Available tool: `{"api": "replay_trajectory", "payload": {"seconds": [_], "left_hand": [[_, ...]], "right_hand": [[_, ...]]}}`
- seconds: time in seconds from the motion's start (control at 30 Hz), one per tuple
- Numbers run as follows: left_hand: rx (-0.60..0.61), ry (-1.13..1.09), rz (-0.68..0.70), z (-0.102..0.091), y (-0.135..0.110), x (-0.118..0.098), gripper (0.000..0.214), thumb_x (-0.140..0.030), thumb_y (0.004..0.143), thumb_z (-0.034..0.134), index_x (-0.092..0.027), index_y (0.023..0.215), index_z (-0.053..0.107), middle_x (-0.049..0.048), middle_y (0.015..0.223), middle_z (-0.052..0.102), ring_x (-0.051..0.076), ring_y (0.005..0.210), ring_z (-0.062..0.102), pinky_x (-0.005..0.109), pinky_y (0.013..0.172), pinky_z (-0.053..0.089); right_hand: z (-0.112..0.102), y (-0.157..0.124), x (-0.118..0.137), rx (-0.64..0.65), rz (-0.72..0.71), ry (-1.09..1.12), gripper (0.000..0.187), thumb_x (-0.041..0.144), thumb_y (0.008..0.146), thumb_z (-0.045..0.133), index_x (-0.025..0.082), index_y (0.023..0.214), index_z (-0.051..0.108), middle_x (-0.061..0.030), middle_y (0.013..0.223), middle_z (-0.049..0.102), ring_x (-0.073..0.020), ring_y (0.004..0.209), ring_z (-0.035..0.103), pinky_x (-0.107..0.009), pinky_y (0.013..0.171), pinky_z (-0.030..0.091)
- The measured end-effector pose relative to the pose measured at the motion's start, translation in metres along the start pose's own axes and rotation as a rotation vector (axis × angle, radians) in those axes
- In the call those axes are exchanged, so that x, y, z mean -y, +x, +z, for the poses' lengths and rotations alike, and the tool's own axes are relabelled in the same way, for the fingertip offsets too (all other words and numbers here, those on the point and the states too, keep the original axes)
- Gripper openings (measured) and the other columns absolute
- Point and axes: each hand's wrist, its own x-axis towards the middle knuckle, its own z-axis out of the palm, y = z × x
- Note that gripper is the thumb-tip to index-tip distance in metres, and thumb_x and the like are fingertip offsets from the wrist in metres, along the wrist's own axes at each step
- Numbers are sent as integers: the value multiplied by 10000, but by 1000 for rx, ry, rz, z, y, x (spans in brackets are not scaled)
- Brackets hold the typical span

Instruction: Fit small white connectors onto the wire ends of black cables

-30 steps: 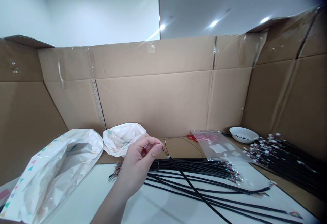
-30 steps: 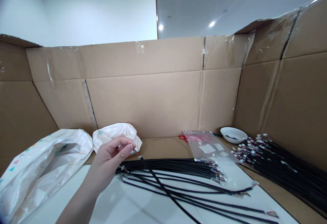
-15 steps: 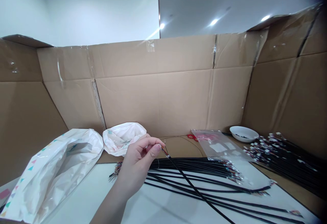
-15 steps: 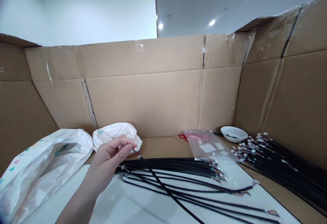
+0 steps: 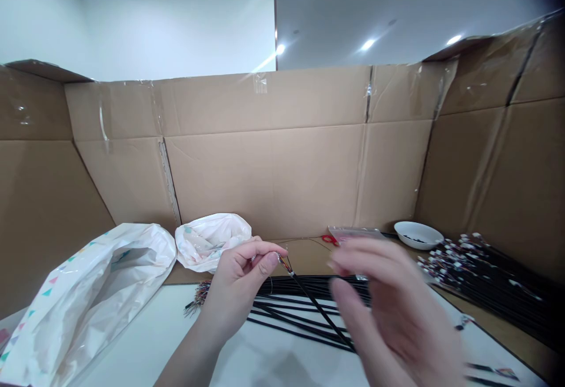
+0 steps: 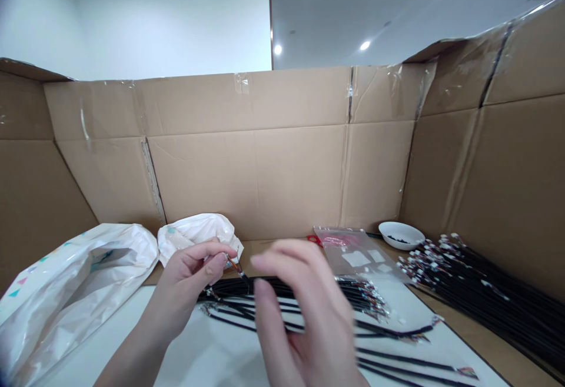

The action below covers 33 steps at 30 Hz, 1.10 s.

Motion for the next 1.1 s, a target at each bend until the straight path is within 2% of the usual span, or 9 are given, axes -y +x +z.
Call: {"api": "replay_trajectory", "payload": {"seconds": [0.13,0.17,0.27,0.37,0.47,0.6,0.7,0.8,1.1], "left_hand": [[3,-1,52,2,-1,2,280,-429,811,600,-188,833,739,28,686,578,152,695,483,273,669,371],[10,-8,57,3,-2,3,287,-434,815,596,-187,840,740,31,686,590,157,702,494,281,681,380],[-15,3,70,6,-3,4,286,-430,809,606,-183,841,748,28,648,574,151,668,488,275,652,384],[-80,41,110,9,-5,5,258,-403,788,630,-180,822,756,16,610,522,134,618,450,252,591,366],[-100,70,120,10,-5,4,247,-385,783,632,-173,808,758,21,605,528,131,601,441,247,570,359],[-72,88,83,9,-4,4,269,-401,785,622,-166,798,752,26,602,552,132,595,428,251,572,353],[-63,110,49,7,-3,5,290,-424,787,611,-167,801,745,29,624,556,136,607,433,256,582,349],[-42,108,20,6,-2,5,299,-439,791,603,-170,789,733,34,668,567,146,646,461,265,620,366],[-19,128,9,2,2,5,284,-426,787,590,-164,744,693,33,673,566,149,646,460,266,609,359]], "right_hand": [[27,14,-1,265,128,110,63,243,916,506,230,970,536,-16,915,628,-114,791,587,-203,681,484],[30,16,-3,292,168,147,64,266,919,502,226,957,535,-10,896,637,-109,774,593,-197,668,484],[30,15,-7,275,216,173,89,294,905,524,209,892,544,-3,827,649,-102,709,600,-183,617,475],[27,14,-7,264,186,124,89,267,887,549,202,829,569,20,731,632,-82,610,563,-173,575,447],[27,15,-6,299,170,103,154,267,915,492,199,817,589,24,675,602,-79,566,514,-186,549,412],[27,16,-7,350,324,216,248,350,936,440,187,815,583,17,590,540,-94,530,488,-203,492,369],[27,16,-11,361,455,388,254,395,920,472,177,826,561,-5,672,595,-94,546,533,-199,496,392],[26,16,-13,365,524,500,256,414,909,495,172,839,540,-29,798,638,-86,568,559,-200,526,422],[21,27,-17,400,633,728,327,473,839,584,158,818,502,-54,815,654,-90,592,580,-194,527,419]]}}
